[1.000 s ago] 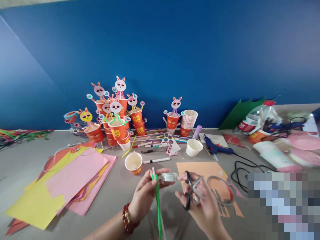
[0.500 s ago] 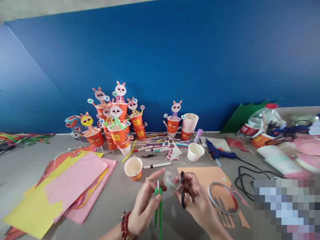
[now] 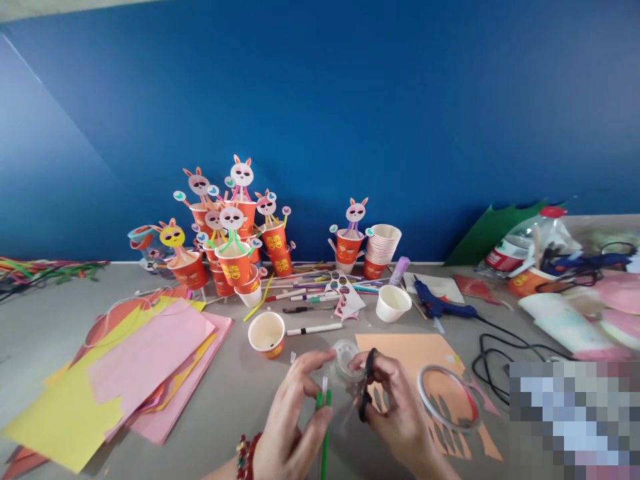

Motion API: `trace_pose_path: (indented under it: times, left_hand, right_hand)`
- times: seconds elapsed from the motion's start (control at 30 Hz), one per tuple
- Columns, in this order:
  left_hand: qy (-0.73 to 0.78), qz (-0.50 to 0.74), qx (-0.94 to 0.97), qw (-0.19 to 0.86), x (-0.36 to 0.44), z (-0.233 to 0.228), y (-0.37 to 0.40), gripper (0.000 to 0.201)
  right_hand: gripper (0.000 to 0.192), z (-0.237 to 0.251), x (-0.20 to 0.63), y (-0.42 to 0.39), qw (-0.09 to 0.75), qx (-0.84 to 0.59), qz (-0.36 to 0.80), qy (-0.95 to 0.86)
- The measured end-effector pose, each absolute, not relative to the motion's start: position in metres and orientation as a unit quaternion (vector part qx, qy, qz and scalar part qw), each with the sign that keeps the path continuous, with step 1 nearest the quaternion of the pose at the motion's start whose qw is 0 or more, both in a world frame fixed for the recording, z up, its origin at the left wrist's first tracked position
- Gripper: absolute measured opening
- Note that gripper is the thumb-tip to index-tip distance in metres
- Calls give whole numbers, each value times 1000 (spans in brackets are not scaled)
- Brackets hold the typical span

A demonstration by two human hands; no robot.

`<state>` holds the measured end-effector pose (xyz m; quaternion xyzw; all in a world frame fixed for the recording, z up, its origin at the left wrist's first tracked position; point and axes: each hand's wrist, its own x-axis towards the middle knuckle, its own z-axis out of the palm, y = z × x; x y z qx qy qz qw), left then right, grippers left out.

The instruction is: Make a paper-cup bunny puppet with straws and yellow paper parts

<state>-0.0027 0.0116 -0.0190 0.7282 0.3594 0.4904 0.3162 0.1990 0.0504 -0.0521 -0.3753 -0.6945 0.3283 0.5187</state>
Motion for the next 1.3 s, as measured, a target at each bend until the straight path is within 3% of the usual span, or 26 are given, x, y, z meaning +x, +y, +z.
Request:
trace_pose_path:
  times: [0.37,0.73,1.03,1.3]
  left_hand:
    - [324,527,731,287,5,-19,10,24]
    - [338,481,804,89,14,-26,7,26]
    - [305,497,805,105,9,-22,9,19]
    - [375,456,803,76,7,-15,6,24]
  right_hand:
    - [52,-57,193,49,561,-385,306,-666]
    - [28,-51,178,44,612,-412,410,-536]
    - [31,-50,182,45,602,-380,480,-513]
    - [28,-44,182,46,610,-388,423,-546]
